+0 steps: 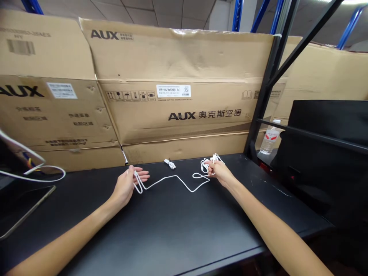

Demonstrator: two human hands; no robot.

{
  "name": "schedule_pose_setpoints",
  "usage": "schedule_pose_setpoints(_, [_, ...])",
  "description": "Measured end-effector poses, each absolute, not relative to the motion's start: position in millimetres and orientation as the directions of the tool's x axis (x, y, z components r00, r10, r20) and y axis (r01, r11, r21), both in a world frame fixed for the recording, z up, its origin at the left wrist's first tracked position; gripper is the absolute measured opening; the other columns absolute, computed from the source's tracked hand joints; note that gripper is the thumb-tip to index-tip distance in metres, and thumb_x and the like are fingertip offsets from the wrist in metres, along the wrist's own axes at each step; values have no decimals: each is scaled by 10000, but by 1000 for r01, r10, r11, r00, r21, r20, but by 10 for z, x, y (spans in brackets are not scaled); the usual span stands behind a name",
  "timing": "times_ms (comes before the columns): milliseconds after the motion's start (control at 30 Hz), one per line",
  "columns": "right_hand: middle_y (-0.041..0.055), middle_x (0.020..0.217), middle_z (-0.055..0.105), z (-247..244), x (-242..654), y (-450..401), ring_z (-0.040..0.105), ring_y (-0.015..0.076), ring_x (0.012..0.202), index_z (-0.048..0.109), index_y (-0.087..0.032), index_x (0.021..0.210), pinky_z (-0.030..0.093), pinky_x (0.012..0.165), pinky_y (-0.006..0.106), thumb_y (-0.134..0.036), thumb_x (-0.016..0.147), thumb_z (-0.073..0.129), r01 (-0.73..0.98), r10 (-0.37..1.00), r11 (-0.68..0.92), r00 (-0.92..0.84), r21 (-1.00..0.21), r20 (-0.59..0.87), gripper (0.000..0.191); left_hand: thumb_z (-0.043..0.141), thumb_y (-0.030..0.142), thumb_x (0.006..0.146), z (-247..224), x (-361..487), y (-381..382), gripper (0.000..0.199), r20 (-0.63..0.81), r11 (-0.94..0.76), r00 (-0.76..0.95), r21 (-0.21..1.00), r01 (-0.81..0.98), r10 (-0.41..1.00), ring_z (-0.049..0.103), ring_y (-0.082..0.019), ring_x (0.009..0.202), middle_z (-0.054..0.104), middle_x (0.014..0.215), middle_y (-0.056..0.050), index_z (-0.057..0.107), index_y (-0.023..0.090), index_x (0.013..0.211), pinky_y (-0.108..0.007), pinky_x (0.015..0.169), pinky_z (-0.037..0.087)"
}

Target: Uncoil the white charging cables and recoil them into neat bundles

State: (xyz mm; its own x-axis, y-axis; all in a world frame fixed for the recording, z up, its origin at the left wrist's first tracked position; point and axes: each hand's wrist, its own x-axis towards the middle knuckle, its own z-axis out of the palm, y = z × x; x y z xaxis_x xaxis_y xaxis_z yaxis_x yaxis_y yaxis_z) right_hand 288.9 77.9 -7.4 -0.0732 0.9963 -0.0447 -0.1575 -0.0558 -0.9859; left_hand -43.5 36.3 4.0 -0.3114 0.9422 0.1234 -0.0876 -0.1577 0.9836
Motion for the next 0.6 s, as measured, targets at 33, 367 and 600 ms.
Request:
schedule_pose_setpoints(33, [-76,489,422,-78,2892,784,386,81,418,556,-161,812,351,461,255,-340,649,679,-144,996,-51,-76,-988,-40,272,405,390,908,47,-454,369,315,120,-160,-330,982,-96,936,678,-179,612,688,713,-88,539,117,826,-303,602,547])
schedule_pose_setpoints(367, [-67,467,343,-142,2828,745,277,79,438,515,-190,594,197,439,229,-435,736,629,259,965,227,-193,-939,180,305,468,541,831,30,-510,372,398,238,-227,-254,971,73,938,474,-90,363,563,552,27,551,152,810,-195,350,360])
schedule_pose_setpoints(600, [100,1082,614,-147,2819,591,568,243,908,570,-187,1145,422,797,349,-456,620,760,557,778,615,-546,-558,312,620,476,588,812,19,-502,380,456,198,-194,-225,980,37,954,480,-84,374,568,563,18,553,138,818,-194,361,370])
